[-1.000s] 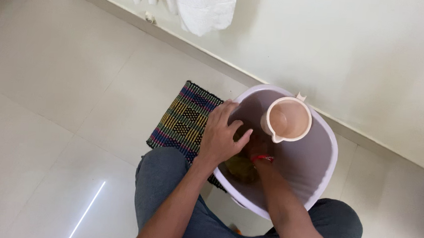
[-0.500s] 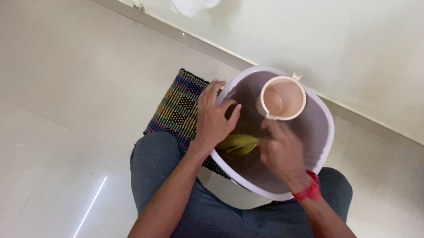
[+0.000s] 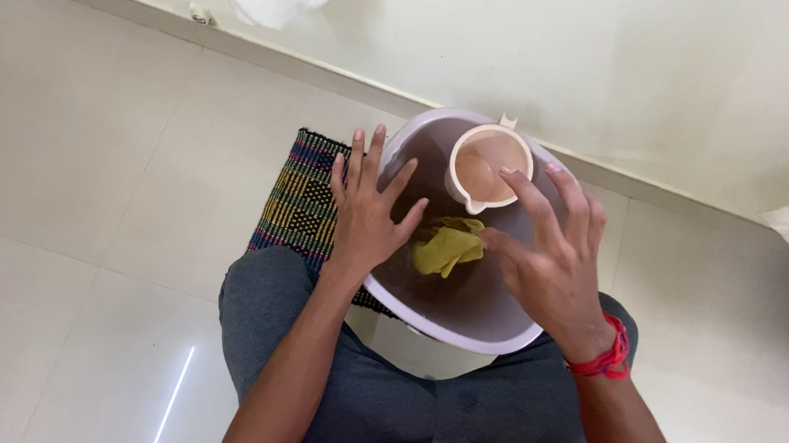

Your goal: The person wipes the wooden frame and patterned glass of a window with a yellow cloth, سپس rinses the cloth in a bucket of water and wipes a black-framed mesh screen.

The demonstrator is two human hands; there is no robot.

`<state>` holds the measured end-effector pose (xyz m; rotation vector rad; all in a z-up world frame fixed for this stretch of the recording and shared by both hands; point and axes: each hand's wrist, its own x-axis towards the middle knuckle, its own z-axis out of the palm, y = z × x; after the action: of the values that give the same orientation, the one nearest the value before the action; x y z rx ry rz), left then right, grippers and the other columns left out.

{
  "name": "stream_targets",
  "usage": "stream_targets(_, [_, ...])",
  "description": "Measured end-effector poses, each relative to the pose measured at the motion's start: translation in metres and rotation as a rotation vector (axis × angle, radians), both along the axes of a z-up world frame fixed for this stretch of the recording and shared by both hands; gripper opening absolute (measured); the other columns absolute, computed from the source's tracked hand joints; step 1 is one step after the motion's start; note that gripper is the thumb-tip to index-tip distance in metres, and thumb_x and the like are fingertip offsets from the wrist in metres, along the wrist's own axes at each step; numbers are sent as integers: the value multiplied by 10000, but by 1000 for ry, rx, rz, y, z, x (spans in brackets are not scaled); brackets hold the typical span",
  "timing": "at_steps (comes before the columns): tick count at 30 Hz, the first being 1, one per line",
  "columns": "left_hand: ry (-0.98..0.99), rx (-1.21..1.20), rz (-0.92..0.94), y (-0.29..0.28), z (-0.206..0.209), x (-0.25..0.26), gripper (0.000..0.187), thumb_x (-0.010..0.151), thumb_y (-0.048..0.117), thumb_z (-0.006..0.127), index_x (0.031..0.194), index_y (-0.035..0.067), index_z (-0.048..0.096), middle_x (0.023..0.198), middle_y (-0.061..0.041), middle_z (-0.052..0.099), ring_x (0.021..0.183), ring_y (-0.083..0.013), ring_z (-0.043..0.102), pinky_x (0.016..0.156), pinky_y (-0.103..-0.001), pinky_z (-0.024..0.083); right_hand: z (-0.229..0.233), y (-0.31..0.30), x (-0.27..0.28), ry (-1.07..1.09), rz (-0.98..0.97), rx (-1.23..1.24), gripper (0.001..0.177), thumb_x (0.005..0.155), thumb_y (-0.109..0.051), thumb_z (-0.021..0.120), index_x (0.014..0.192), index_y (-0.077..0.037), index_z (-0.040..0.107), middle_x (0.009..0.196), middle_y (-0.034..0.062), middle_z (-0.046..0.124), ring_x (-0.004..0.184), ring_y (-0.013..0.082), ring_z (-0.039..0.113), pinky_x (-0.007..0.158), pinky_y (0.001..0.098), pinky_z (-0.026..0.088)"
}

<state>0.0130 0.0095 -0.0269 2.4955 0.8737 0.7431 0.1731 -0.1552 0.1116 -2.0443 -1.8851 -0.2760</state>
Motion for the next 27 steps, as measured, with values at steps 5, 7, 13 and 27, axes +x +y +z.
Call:
stream_targets(5, [127, 37, -32, 1, -6, 5, 820, 929, 591, 674, 1614, 357, 290, 1714, -145, 57, 1569, -437, 48, 1203, -714, 71, -36, -12, 10, -77, -67, -58, 159, 770, -230, 863, 906, -312, 848, 1601, 28, 472, 1513, 399, 254, 1160, 589, 202])
stream_targets(7, [148, 25, -25, 0, -7, 4, 820, 940, 590, 666, 1627, 355, 285, 1726, -127, 49, 1583, -429, 45, 1215, -707, 69, -49, -13, 14, -48, -87, -70, 166, 774, -242, 865, 914, -328, 845, 1610, 25, 463, 1518, 395, 251, 1159, 594, 199])
stream_targets(13, [173, -2, -12, 1, -6, 5, 820, 933, 596, 657, 1621, 355, 282, 1723, -114, 36, 1579, -423, 39, 1211, -711, 59, -71, -12, 19, 54, -95, -41, 149, 776, -238, 857, 892, -330, 843, 1624, 16, 457, 1530, 393, 256, 1188, 586, 214])
stream_targets(27, [117, -52, 28, 2, -12, 4, 832, 946, 597, 657, 1630, 320, 273, 1720, -154, 36, 1573, -453, 9, 1201, -717, 16, -80, -13, 17, 329, 151, -283, 290, 930, -364, 735, 1206, -282, 770, 1387, -10, 664, 1342, 212, 563, 1159, 509, 383])
